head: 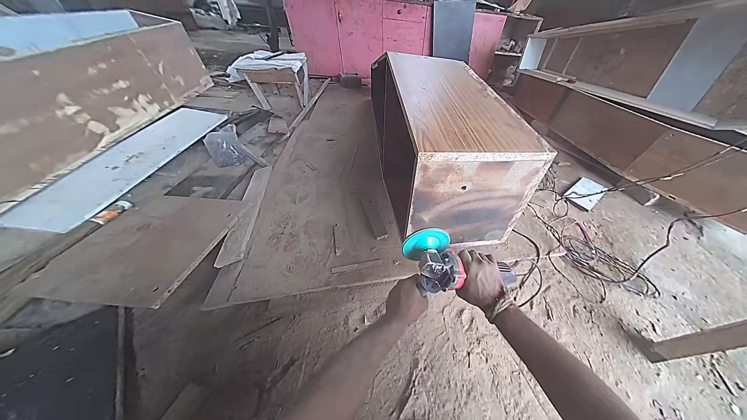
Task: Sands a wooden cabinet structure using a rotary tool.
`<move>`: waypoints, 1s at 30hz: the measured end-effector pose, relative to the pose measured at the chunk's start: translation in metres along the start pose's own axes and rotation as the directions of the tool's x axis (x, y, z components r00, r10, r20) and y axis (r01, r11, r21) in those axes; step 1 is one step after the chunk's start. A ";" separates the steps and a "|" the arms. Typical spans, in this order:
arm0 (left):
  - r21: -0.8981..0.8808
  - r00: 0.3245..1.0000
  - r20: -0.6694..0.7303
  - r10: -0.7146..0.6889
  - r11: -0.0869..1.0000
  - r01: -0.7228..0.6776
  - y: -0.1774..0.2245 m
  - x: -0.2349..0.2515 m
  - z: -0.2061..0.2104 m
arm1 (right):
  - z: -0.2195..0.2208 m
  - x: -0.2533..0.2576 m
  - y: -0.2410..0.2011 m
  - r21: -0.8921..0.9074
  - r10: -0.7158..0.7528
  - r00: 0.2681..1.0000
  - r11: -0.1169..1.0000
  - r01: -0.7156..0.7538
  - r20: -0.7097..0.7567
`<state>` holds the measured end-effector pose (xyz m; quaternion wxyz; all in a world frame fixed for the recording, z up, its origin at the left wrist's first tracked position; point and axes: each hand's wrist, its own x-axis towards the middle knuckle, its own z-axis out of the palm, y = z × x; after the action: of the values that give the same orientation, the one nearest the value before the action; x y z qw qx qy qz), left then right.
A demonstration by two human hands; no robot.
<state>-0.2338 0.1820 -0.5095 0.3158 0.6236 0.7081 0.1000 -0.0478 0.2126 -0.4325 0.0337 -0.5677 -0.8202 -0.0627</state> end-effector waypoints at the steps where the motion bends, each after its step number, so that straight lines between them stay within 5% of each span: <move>1: -0.005 1.000 0.002 0.003 1.000 -0.003 0.002 0.001 0.001 | 0.001 -0.001 0.002 -0.005 -0.001 1.000 1.000 0.001 -0.015; 11: 0.030 0.980 -0.166 -0.106 0.993 0.112 0.023 -0.033 -0.079 | -0.058 0.017 -0.016 0.048 -0.021 0.966 0.998 0.034 -0.256; 16: -0.019 0.891 -0.434 -0.135 0.990 0.140 0.052 -0.063 -0.135 | -0.122 0.025 -0.021 0.211 0.108 0.978 0.975 -0.070 -0.177; 23: -0.060 0.786 -0.613 -0.085 0.996 0.061 0.066 -0.076 -0.157 | -0.156 0.031 -0.025 0.277 0.169 0.968 0.954 -0.113 -0.185; 30: -0.008 0.935 -0.330 -0.129 0.991 0.134 0.054 -0.056 -0.120 | -0.112 0.023 -0.016 0.175 0.079 0.980 0.984 -0.047 -0.180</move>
<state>-0.2570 0.1705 -0.3691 0.1942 0.5515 0.7919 0.1763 -0.0725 0.2121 -0.3194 0.1606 -0.5803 -0.7972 -0.0446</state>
